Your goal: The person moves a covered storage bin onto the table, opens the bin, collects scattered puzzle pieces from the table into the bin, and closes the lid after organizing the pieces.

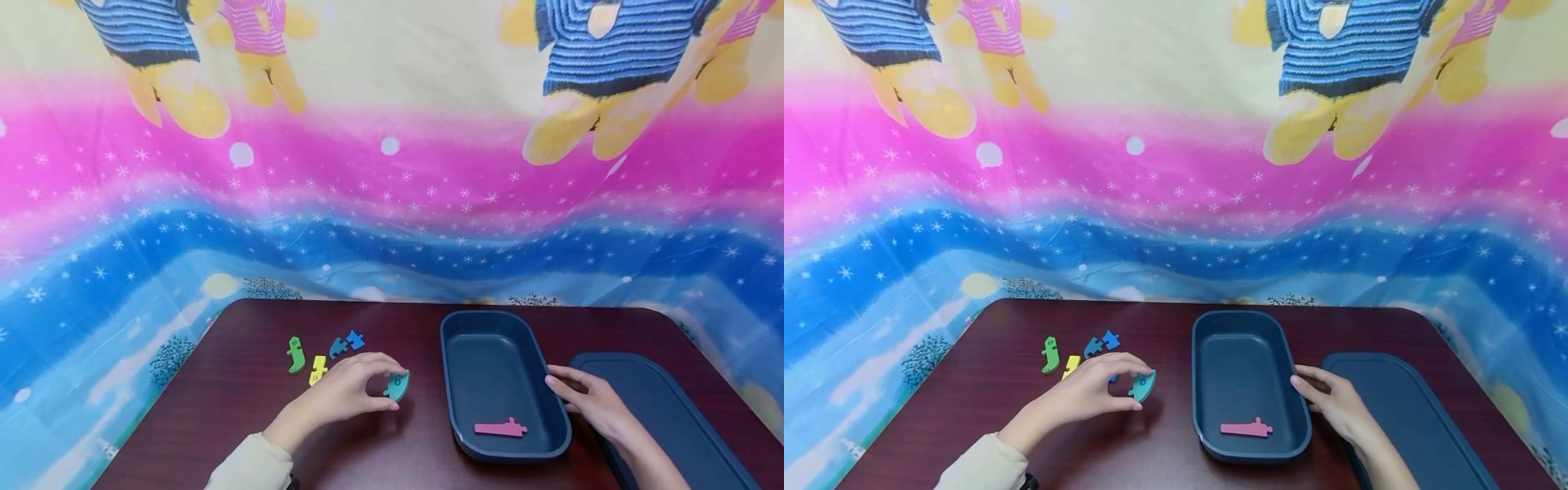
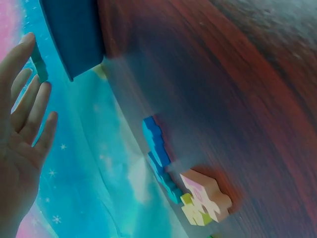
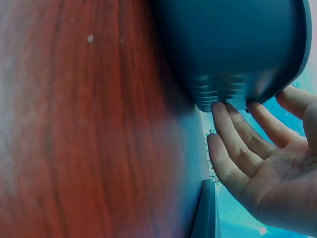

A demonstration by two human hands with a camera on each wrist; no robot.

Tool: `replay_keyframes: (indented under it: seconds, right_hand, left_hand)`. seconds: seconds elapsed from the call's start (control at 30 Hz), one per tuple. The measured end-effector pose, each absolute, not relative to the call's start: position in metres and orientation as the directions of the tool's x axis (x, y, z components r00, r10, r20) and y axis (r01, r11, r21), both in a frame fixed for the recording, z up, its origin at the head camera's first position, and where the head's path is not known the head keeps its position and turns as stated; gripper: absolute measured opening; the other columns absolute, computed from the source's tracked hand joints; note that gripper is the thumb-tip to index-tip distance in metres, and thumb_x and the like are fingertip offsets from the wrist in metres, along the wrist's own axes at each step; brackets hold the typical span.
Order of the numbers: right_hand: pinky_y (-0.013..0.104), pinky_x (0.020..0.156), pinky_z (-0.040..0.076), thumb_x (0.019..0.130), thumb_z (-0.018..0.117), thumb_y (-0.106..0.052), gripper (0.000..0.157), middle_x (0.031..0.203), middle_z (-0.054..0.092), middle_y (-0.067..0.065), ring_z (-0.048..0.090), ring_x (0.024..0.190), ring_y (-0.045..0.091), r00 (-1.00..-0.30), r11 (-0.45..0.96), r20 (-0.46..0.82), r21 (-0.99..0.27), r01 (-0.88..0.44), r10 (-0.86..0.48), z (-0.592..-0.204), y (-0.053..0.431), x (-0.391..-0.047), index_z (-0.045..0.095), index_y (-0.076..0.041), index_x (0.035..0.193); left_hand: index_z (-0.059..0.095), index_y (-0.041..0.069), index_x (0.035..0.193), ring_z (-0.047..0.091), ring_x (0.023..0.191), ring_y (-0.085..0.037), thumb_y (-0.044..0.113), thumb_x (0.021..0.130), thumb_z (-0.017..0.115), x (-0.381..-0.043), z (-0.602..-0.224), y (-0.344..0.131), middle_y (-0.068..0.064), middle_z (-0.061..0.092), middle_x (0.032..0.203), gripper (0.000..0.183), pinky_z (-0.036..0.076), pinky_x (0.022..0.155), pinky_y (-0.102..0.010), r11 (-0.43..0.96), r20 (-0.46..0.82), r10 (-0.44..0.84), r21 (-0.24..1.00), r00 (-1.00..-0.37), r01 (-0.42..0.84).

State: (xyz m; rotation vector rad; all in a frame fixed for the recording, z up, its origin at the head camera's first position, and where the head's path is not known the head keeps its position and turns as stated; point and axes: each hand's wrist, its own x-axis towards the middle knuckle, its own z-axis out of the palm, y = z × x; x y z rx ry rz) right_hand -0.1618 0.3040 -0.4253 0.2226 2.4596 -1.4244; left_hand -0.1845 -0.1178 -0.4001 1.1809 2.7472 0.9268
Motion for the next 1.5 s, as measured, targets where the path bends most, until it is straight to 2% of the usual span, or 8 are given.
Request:
replay_keyframes:
  seconds: [0.27, 0.5, 1.5]
  right_hand:
    - [0.042, 0.083, 0.056, 0.097, 0.057, -0.054, 0.080, 0.139, 0.047, 0.033, 0.064, 0.108, 0.031, -0.946, 0.489, -0.323, -0.826, 0.279, -0.005, -0.424, 0.304, -0.159, 0.038, 0.006, 0.148]
    - [0.042, 0.083, 0.056, 0.100, 0.054, -0.048, 0.074, 0.138, 0.048, 0.033, 0.064, 0.108, 0.031, -0.951, 0.486, -0.310, -0.832, 0.267, -0.009, -0.424, 0.302, -0.161, 0.038, 0.007, 0.148]
    - [0.042, 0.083, 0.056, 0.100, 0.054, -0.048, 0.074, 0.139, 0.048, 0.033, 0.064, 0.109, 0.032, -0.953, 0.495, -0.304, -0.829, 0.259, -0.010, -0.426, 0.303, -0.162, 0.038, 0.007, 0.148]
  left_hand:
    - [0.068, 0.021, 0.126, 0.058, 0.110, -0.007, 0.034, 0.081, 0.083, -0.186, -0.397, -0.103, 0.010, 0.062, 0.121, 0.049, 0.051, 0.091, -0.028, 0.495, 0.312, 0.657, 0.507, -0.686, 0.705]
    - [0.068, 0.020, 0.124, 0.057, 0.111, -0.005, 0.032, 0.078, 0.086, -0.185, -0.393, -0.088, 0.010, 0.063, 0.120, 0.050, 0.051, 0.091, -0.027, 0.443, 0.371, 0.666, 0.502, -0.647, 0.743]
    - [0.070, 0.024, 0.123, 0.057, 0.108, 0.002, 0.046, 0.085, 0.077, -0.190, -0.399, -0.041, 0.012, 0.065, 0.119, 0.045, 0.044, 0.091, -0.014, 0.374, 0.349, 0.783, 0.398, -0.515, 0.838]
